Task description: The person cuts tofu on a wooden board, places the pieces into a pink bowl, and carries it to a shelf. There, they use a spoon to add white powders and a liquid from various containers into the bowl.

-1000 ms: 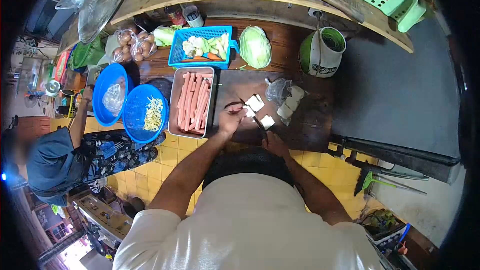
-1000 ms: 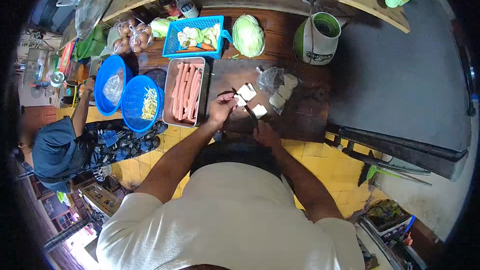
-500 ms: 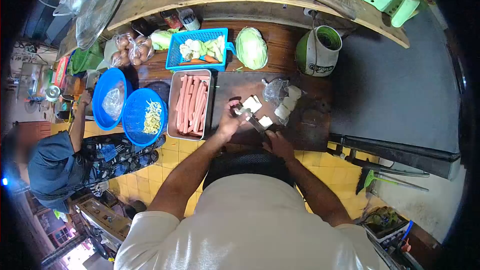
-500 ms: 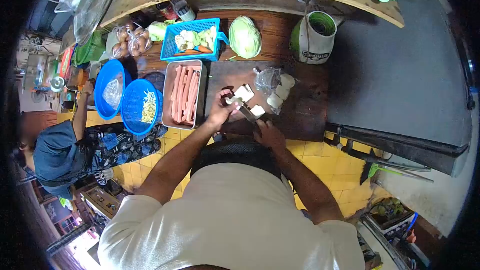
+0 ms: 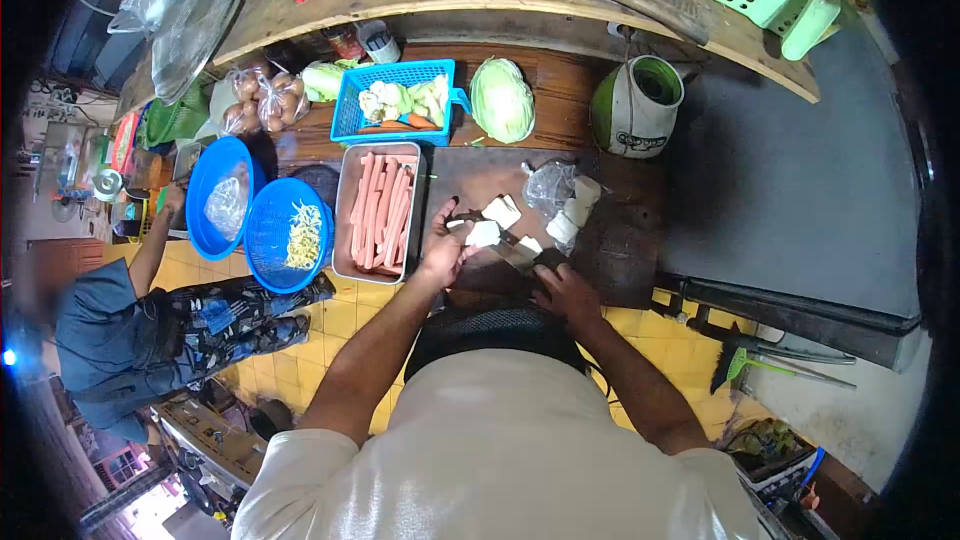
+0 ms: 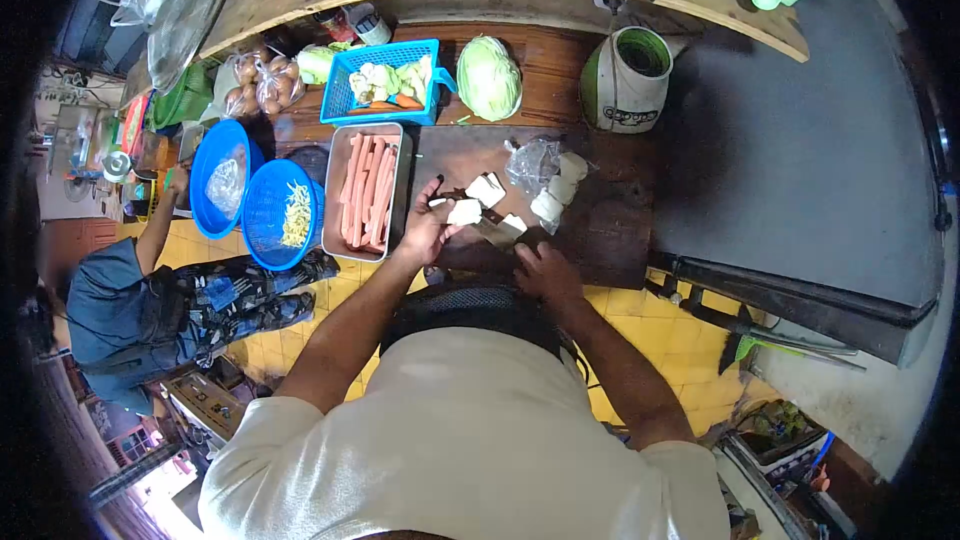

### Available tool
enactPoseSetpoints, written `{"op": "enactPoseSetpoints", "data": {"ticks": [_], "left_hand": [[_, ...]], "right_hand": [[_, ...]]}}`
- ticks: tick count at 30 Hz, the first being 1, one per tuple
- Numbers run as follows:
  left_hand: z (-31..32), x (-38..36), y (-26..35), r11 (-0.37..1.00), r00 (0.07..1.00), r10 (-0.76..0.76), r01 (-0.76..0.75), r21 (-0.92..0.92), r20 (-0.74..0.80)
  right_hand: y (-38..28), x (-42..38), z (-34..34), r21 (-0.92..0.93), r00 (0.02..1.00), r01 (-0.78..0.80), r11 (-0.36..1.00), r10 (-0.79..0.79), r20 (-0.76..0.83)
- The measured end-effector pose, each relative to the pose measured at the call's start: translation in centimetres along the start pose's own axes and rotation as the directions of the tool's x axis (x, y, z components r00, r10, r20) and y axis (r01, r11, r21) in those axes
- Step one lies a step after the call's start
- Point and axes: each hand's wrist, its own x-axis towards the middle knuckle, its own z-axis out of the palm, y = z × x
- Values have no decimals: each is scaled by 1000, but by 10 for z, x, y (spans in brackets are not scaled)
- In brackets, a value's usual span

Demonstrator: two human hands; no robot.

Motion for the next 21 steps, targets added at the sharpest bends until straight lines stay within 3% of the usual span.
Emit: {"op": "enactPoseSetpoints", "data": {"ticks": [2,6,8,10,11,12,13,14,16,17,21], "left_hand": [[1,3,6,999,999,26,-27,34,20],[5,8,15,994,997,-79,77,82,18],[8,11,11,914,997,-72,54,401,28],[21,-1,14,896,995,-82,48,442,57],[17,2,4,841,960,112,-228,491,255],[20,0,4,728,849,274,-490,479,453],[23,-3,9,563,762,371,-639,524,530],[21,-4,10,561,762,371,-639,526,531],[14,-5,11,191,874,253,-465,865,414],[12,-4,10,264,870,270,-480,837,414],[0,3,7,281,813,318,-571,771,487]], "right_hand": [[2,-8,-12,-14,1000,2,1000,-2,11],[11,-16,-25,-120,999,34,992,-29,41],[5,-17,-40,-133,998,69,989,-68,14],[2,-12,-48,-146,994,106,984,-109,-15],[3,-9,-45,-193,981,153,969,-173,-92],[3,-7,-46,-243,957,195,950,-239,-166],[2,-5,-47,-241,957,195,951,-238,-167],[0,-3,-48,-271,951,204,941,-256,-173],[-4,-1,-59,-301,944,215,929,-277,-178],[-6,-2,-66,-306,940,231,924,-293,-173],[0,-5,-71,-298,920,283,911,-346,-184]]}}
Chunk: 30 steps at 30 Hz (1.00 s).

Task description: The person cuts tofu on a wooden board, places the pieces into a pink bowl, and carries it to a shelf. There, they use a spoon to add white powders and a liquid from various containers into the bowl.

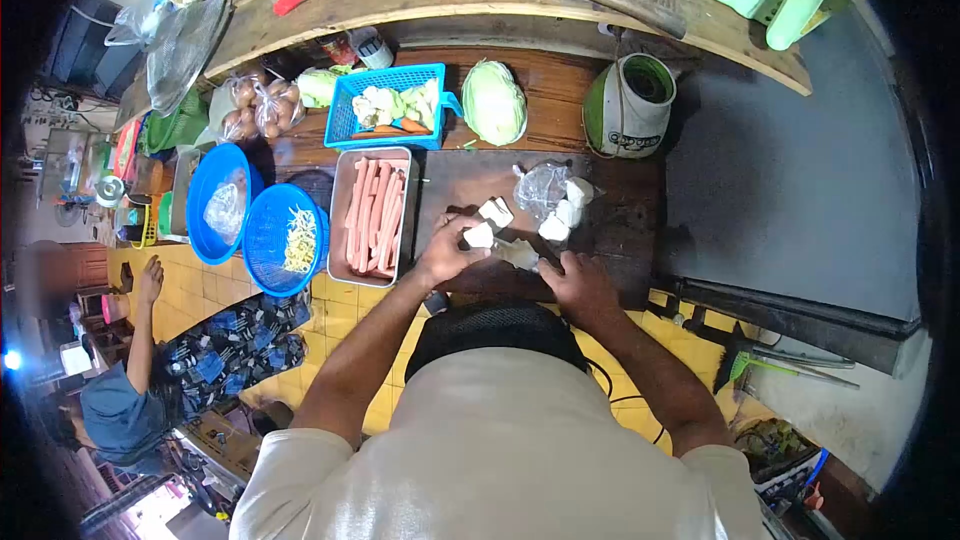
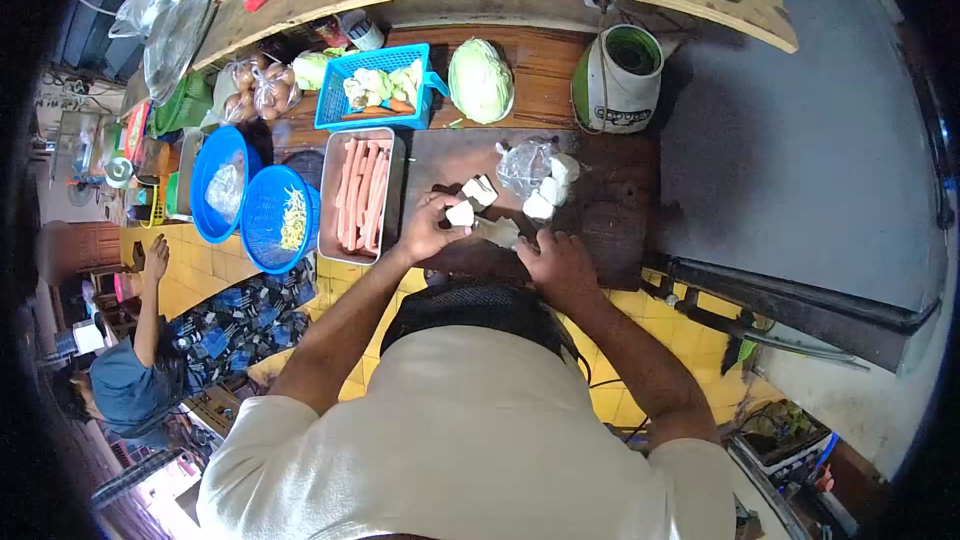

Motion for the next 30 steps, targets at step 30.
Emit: {"op": "enactPoseSetpoints", "data": {"ticks": [30], "left_hand": [[-22,17,11,993,922,-82,108,46,-379]], "right_hand": [[37,-78,20,446,872,-449,774,489,28]]}}
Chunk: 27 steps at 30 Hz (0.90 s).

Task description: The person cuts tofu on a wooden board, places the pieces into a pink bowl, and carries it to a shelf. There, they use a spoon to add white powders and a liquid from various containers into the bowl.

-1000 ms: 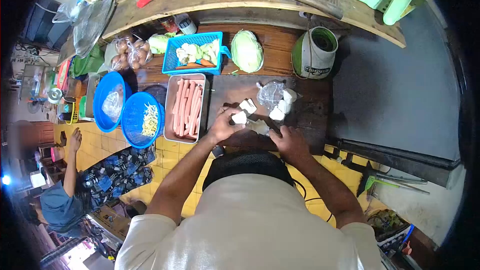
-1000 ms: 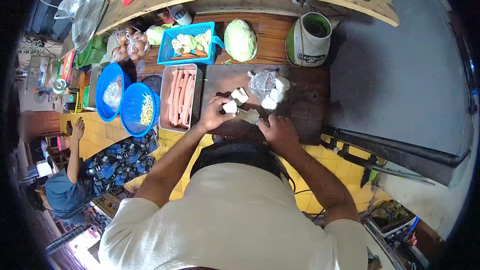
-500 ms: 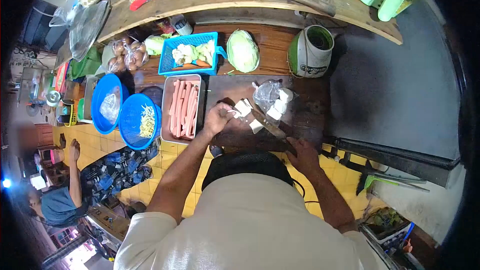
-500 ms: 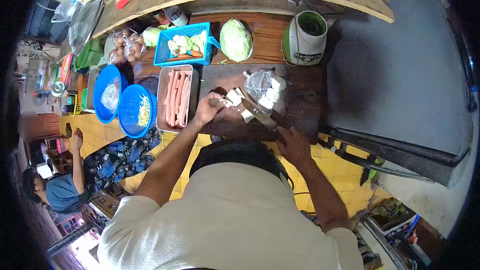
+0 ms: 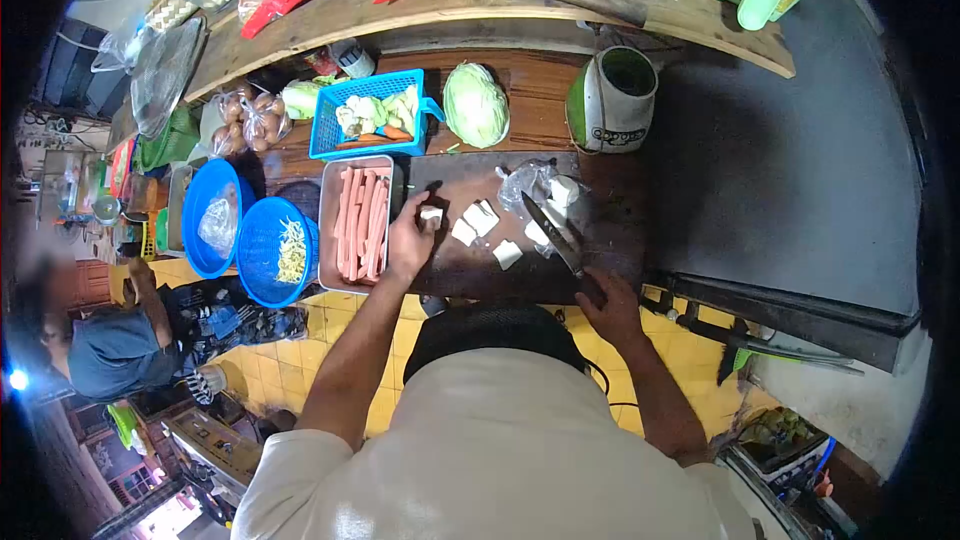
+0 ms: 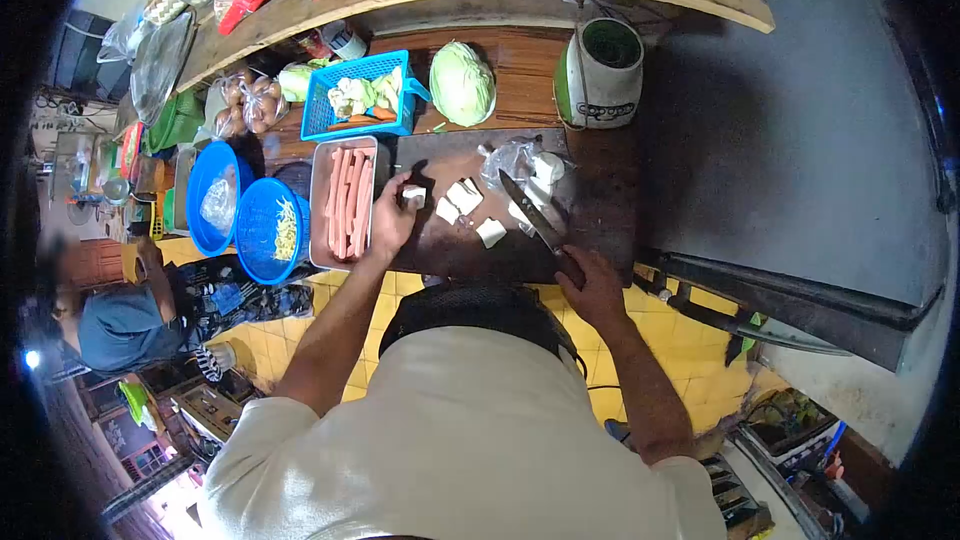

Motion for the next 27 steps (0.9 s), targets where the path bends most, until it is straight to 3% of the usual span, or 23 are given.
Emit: {"op": "enactPoseSetpoints", "data": {"ticks": [3,7,8,10,13,15,17,18,19,21,22,24,27], "left_hand": [[8,0,-14,994,993,111,-111,-15,38],[13,18,17,881,895,442,-446,157,60],[15,17,14,882,895,442,-446,155,60],[19,15,10,940,908,323,-342,25,268],[14,-2,19,972,932,233,-230,-46,278],[14,-12,8,981,952,195,-191,-41,237],[11,-19,9,892,920,340,-382,242,197],[11,-23,12,840,862,401,-481,252,310],[15,-25,15,840,863,400,-480,254,309],[31,-30,23,663,664,507,-708,244,550],[42,-30,28,663,665,507,-707,245,548],[60,-27,37,539,683,376,-711,452,626],[63,-21,46,542,613,290,-738,402,735]], "right_hand": [[10,1,3,-2,1000,-18,1000,18,-5],[-1,8,-5,36,999,-42,998,42,20],[-2,9,-5,65,1000,-10,998,10,2],[-2,8,-7,91,1000,24,996,-22,-18],[2,5,-3,81,999,23,996,-21,-29],[6,-1,-2,-24,999,6,1000,-7,-54],[10,-5,-1,53,999,7,999,-4,-52],[11,-5,0,129,999,12,992,-5,-53],[12,-5,0,130,999,14,991,-7,-51],[12,-4,0,113,999,-43,993,42,12],[12,-3,0,111,999,-40,993,39,12],[10,-1,0,107,998,-49,993,46,31],[4,0,-5,46,995,-93,995,92,43]]}}
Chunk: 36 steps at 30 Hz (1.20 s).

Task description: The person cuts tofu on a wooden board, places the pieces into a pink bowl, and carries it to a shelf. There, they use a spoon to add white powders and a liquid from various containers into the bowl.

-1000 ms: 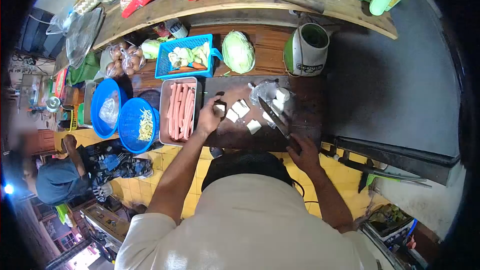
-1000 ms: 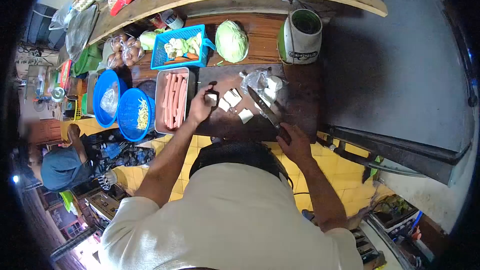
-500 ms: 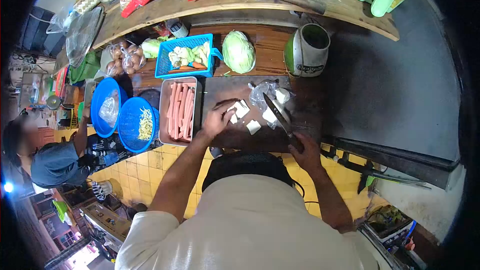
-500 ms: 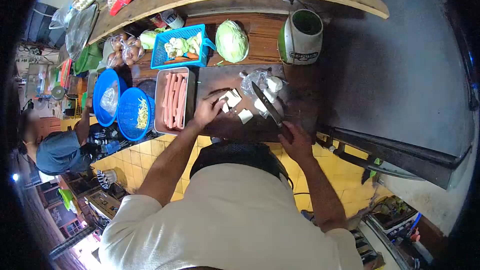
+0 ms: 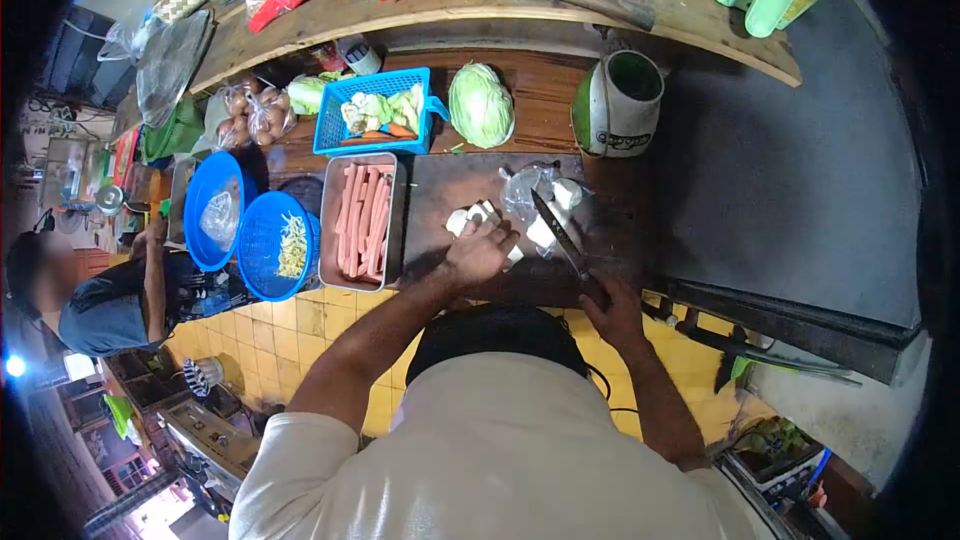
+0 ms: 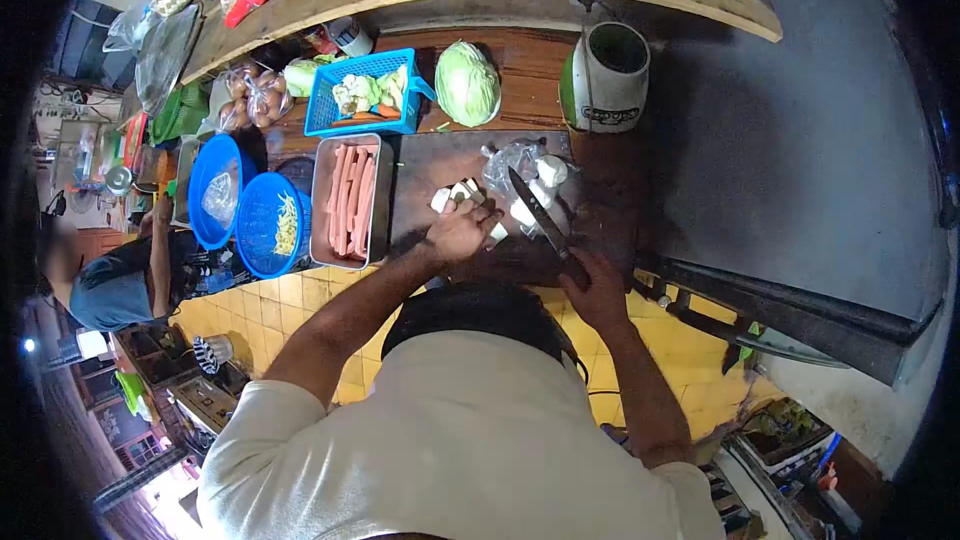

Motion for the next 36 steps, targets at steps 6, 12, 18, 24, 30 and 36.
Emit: {"op": "enactPoseSetpoints", "data": {"ticks": [6,12,18,24,30,36], "left_hand": [[8,1,3,996,998,49,-45,-80,46],[-31,-12,4,914,986,-46,107,-392,163],[-40,-3,-63,904,855,-396,300,-304,-335],[-9,24,-79,890,907,-420,415,-188,15],[-45,25,-49,895,905,-423,411,-171,-38],[-37,81,0,873,957,-287,242,-423,-46]], "right_hand": [[14,-4,6,82,991,97,992,-89,-97],[11,-3,0,130,999,45,990,-44,-7],[17,-4,3,118,1000,-4,993,5,-7],[11,-2,-7,116,999,30,993,-28,-20],[26,-9,-14,165,973,39,986,0,-229],[16,-14,-18,228,970,-110,967,154,-186]]}}
